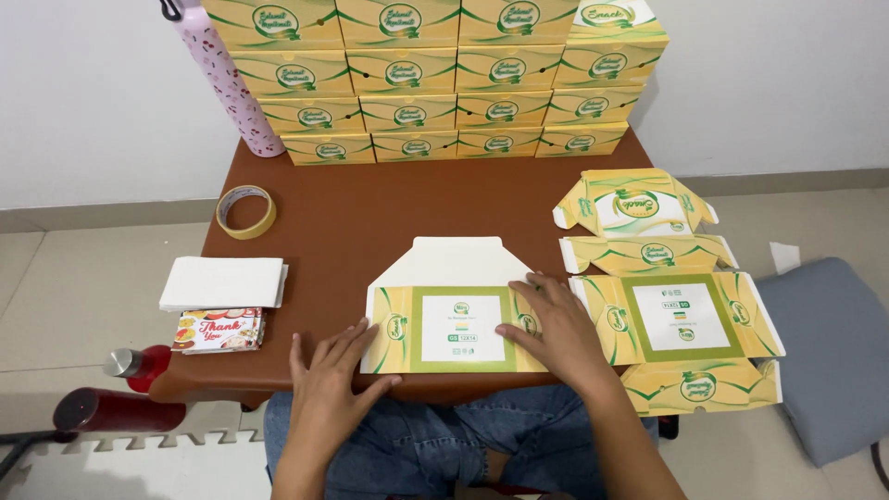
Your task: Assembling cardboard boxes by folding flat templates, tucking in flaps, and stacking the finished products.
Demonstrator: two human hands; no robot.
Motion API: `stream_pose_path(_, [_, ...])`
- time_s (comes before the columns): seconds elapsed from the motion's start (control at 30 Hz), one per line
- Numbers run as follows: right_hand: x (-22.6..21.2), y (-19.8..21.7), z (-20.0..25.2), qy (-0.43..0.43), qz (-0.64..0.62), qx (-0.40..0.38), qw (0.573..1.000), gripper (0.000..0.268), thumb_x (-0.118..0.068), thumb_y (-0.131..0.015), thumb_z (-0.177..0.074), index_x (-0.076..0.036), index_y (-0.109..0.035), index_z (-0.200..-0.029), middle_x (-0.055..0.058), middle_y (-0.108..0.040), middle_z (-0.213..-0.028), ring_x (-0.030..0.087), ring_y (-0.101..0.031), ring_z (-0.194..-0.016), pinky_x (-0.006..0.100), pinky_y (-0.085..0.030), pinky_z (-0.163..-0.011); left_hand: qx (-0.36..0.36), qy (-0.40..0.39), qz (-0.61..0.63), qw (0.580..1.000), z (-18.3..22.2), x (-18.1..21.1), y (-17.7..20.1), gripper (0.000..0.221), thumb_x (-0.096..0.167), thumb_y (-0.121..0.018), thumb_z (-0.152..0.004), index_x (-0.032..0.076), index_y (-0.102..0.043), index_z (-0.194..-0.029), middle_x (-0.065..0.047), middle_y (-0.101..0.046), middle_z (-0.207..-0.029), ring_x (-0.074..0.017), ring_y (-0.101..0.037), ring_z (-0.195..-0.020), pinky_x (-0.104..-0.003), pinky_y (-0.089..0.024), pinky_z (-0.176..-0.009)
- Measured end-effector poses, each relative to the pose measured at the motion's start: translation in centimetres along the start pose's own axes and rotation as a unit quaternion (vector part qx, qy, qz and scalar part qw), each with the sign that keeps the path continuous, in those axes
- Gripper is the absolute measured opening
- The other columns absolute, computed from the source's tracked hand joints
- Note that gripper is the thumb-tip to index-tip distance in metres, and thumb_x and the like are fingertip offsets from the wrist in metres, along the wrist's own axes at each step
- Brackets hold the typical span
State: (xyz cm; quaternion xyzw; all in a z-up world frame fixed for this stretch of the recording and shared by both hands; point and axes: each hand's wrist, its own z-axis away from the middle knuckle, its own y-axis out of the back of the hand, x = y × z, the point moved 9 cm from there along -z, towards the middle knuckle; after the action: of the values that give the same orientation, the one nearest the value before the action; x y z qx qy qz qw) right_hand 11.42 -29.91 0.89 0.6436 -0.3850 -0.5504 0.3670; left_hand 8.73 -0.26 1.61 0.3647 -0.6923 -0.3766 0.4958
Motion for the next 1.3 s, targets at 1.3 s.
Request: stream_pose_path(1.3, [-1.3, -2.2, 8.5, -0.011, 0.071, 0.062, 0.996, 0.082, -0.062, -0.060, -0.089, -0.012, -0.043, -0.151, 0.033, -0.037, -0.151, 0.046, -0.026, -0.147, 0.059, -0.015, -0.115, 0.049, -0.100, -0.040, 0.993, -4.4, 5.6, -7.0, 0.058, 0.045, -0.053, -0.097, 0.013, -0.052, -0.146, -0.023, -0.041, -0.154, -0.0465, -0.026, -0.147, -0.065, -0.013, -0.117])
